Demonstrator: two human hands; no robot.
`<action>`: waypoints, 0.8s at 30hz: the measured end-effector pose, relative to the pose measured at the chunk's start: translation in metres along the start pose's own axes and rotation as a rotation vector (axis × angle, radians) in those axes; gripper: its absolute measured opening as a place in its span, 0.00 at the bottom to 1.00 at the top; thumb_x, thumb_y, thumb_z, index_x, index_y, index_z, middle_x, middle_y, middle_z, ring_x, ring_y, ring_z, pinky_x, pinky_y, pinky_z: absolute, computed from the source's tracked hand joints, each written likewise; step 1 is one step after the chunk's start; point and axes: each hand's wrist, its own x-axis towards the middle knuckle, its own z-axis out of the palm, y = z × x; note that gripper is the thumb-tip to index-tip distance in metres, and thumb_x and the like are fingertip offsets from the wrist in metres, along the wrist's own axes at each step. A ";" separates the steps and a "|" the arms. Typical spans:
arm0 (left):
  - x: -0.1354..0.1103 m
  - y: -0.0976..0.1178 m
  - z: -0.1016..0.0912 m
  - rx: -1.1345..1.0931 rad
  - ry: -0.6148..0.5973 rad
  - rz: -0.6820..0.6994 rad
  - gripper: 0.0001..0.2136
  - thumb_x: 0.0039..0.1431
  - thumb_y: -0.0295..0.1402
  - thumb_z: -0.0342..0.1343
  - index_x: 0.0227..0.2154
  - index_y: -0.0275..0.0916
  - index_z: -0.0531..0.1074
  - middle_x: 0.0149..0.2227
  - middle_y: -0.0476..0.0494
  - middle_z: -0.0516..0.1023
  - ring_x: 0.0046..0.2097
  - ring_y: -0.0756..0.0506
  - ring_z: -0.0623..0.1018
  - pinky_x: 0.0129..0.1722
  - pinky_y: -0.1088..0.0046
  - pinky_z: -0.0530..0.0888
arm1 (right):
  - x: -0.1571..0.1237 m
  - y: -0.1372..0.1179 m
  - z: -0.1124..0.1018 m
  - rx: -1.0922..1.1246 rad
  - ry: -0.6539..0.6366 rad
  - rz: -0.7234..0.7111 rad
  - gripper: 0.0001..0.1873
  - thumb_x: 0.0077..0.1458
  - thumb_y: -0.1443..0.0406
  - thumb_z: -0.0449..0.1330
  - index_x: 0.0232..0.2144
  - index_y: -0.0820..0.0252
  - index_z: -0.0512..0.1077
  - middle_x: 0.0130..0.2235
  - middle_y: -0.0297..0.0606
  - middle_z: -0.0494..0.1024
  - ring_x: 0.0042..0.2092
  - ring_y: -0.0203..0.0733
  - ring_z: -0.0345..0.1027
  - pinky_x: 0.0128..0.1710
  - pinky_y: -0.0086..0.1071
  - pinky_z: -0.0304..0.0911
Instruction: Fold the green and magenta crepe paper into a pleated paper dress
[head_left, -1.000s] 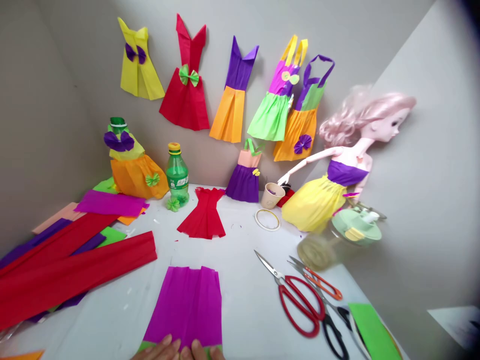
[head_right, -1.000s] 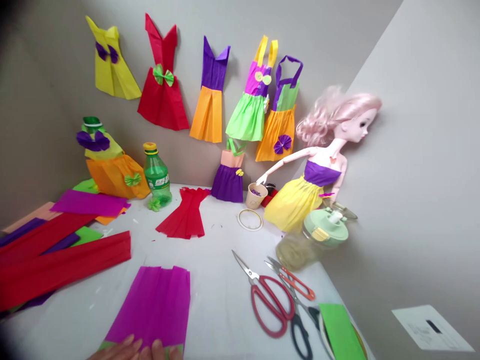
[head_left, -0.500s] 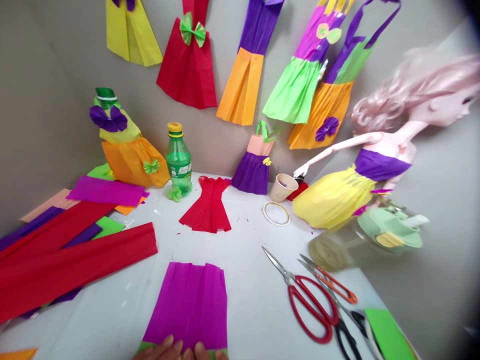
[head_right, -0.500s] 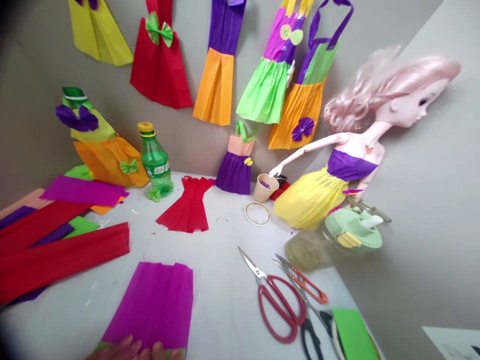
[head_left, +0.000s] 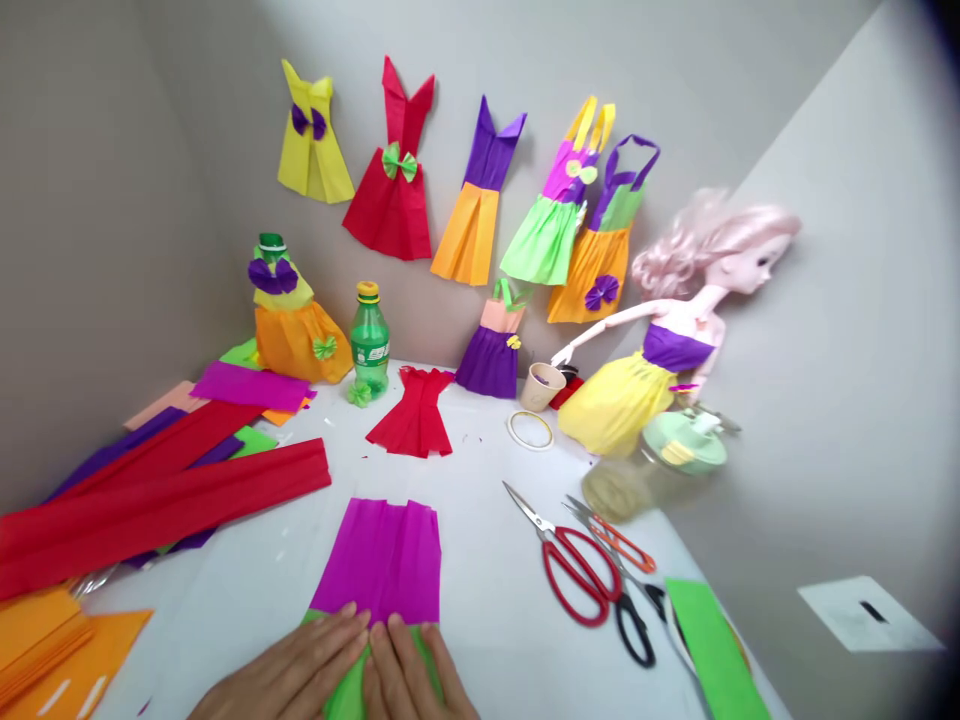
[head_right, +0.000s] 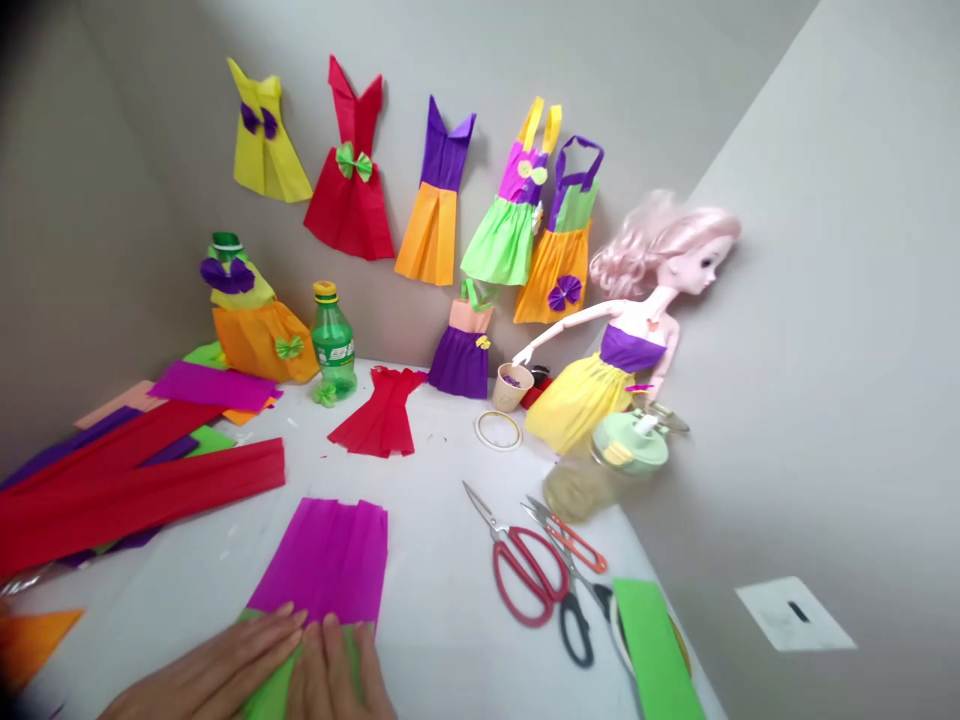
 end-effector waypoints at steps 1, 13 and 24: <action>0.001 0.001 -0.001 -0.031 -0.015 -0.019 0.33 0.66 0.26 0.47 0.71 0.52 0.49 0.64 0.57 0.69 0.60 0.50 0.76 0.62 0.78 0.68 | -0.001 0.001 0.003 -0.011 -0.020 -0.014 0.16 0.63 0.69 0.61 0.52 0.66 0.75 0.49 0.53 0.81 0.53 0.57 0.76 0.57 0.50 0.71; 0.030 0.028 -0.057 -0.325 0.040 -0.218 0.31 0.72 0.28 0.39 0.69 0.67 0.39 0.66 0.66 0.65 0.59 0.52 0.76 0.61 0.75 0.72 | 0.014 -0.016 -0.060 -0.089 -0.345 0.008 0.43 0.64 0.47 0.56 0.64 0.82 0.61 0.67 0.62 0.56 0.70 0.62 0.49 0.68 0.53 0.52; 0.024 0.056 -0.054 -0.127 0.111 -0.232 0.33 0.71 0.28 0.42 0.71 0.59 0.35 0.68 0.59 0.62 0.63 0.50 0.72 0.63 0.75 0.68 | 0.028 -0.004 -0.104 0.112 -0.472 0.060 0.43 0.66 0.46 0.54 0.68 0.74 0.55 0.70 0.53 0.54 0.72 0.54 0.45 0.70 0.50 0.48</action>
